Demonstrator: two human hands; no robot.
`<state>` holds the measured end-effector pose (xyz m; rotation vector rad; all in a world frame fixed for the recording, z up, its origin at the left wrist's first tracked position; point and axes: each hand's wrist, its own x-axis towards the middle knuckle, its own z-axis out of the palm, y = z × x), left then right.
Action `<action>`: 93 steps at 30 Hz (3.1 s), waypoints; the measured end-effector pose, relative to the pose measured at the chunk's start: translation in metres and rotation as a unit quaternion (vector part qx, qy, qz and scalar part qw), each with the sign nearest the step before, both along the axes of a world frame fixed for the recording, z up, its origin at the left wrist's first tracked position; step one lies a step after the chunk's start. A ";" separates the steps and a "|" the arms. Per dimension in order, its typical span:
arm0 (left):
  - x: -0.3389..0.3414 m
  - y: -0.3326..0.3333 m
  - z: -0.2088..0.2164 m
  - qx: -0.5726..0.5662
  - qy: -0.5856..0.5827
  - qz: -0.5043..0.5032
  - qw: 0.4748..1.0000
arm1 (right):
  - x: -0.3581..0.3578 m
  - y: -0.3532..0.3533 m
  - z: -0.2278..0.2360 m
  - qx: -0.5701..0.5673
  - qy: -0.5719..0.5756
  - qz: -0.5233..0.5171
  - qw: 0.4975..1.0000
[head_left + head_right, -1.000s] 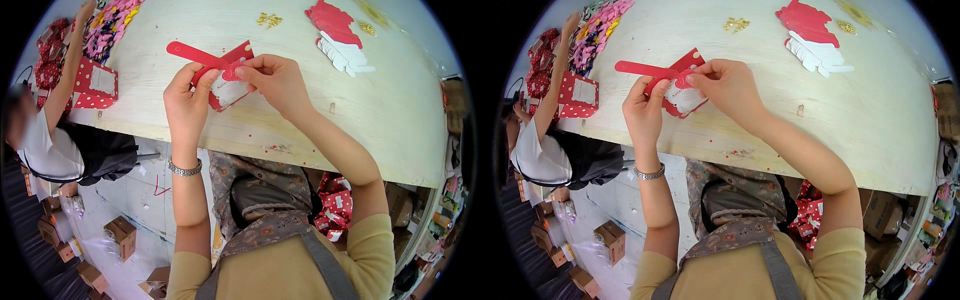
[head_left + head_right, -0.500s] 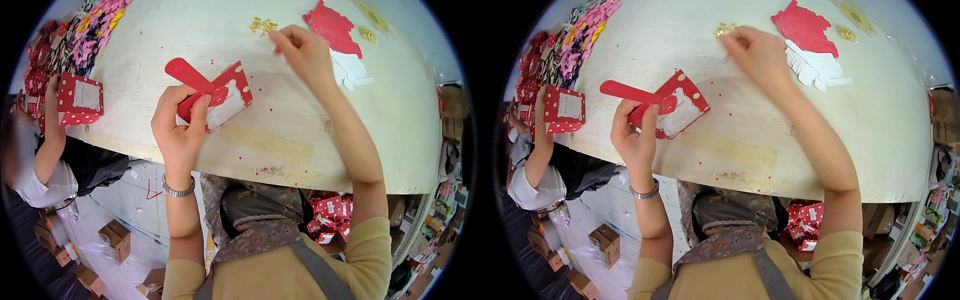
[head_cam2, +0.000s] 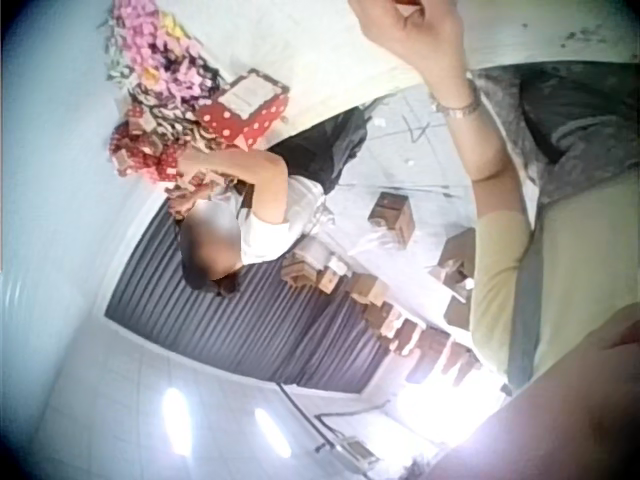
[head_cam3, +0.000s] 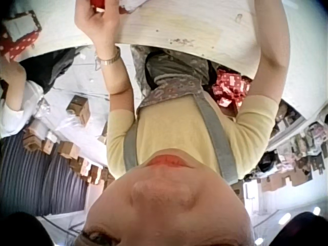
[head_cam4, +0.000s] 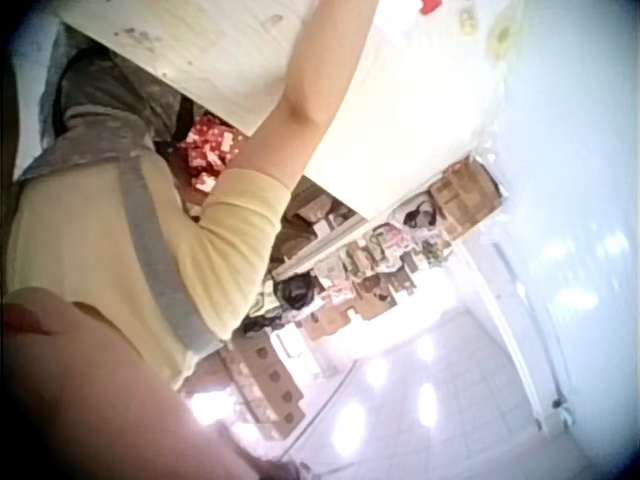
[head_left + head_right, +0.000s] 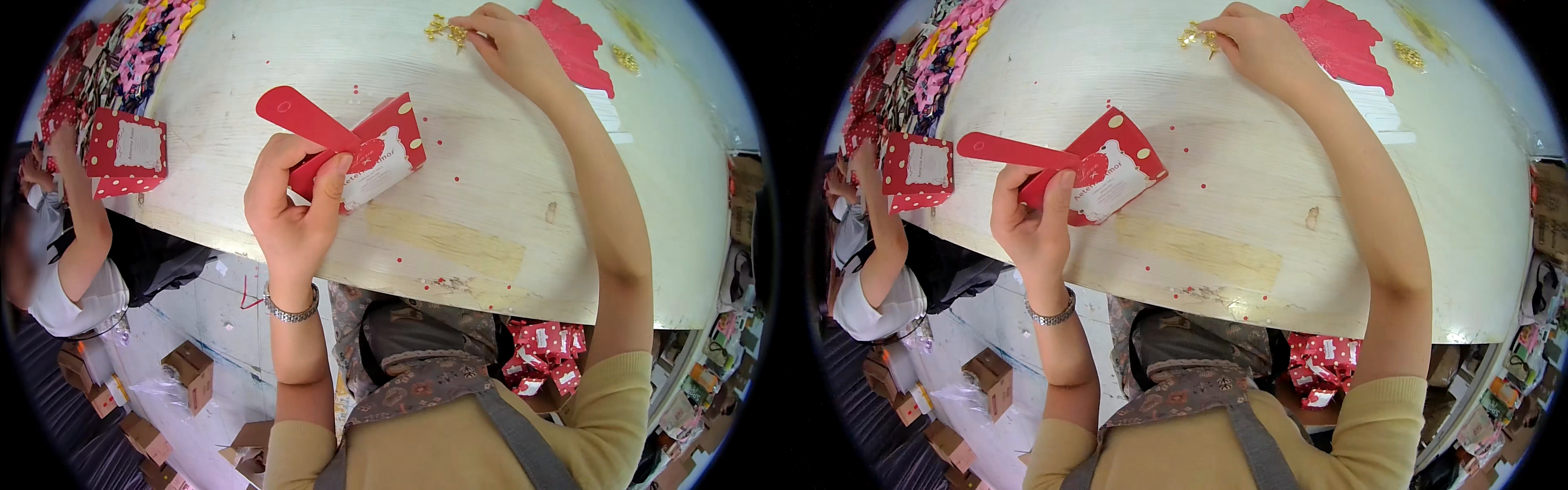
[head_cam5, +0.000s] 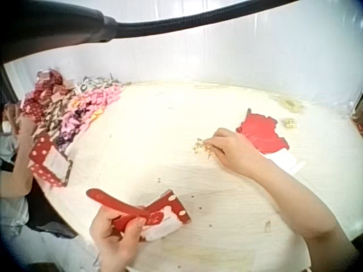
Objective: The person assembles small red polka-dotted gift boxes by folding flaps and securing them with gold fasteners. They repeatedly pick up a flat box, fold the sides, insert a white paper insert, and close the top flap. The finished boxes are placed on the table.
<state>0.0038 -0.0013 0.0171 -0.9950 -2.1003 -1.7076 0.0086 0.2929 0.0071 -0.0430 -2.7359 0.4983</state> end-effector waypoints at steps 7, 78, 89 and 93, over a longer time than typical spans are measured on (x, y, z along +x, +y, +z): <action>0.001 0.003 0.002 0.014 -0.025 -0.014 0.999 | 0.002 0.004 -0.017 0.123 0.007 0.026 0.992; -0.018 -0.003 0.072 -0.194 -0.116 -0.078 0.971 | 0.032 -0.116 0.019 -0.220 0.249 0.211 0.919; -0.037 -0.004 0.067 -0.222 0.061 -0.171 0.958 | 0.031 -0.117 0.019 -0.222 0.254 0.214 0.917; -0.034 -0.003 0.058 -0.167 -0.061 -0.140 0.974 | 0.031 -0.118 0.019 -0.228 0.254 0.205 0.917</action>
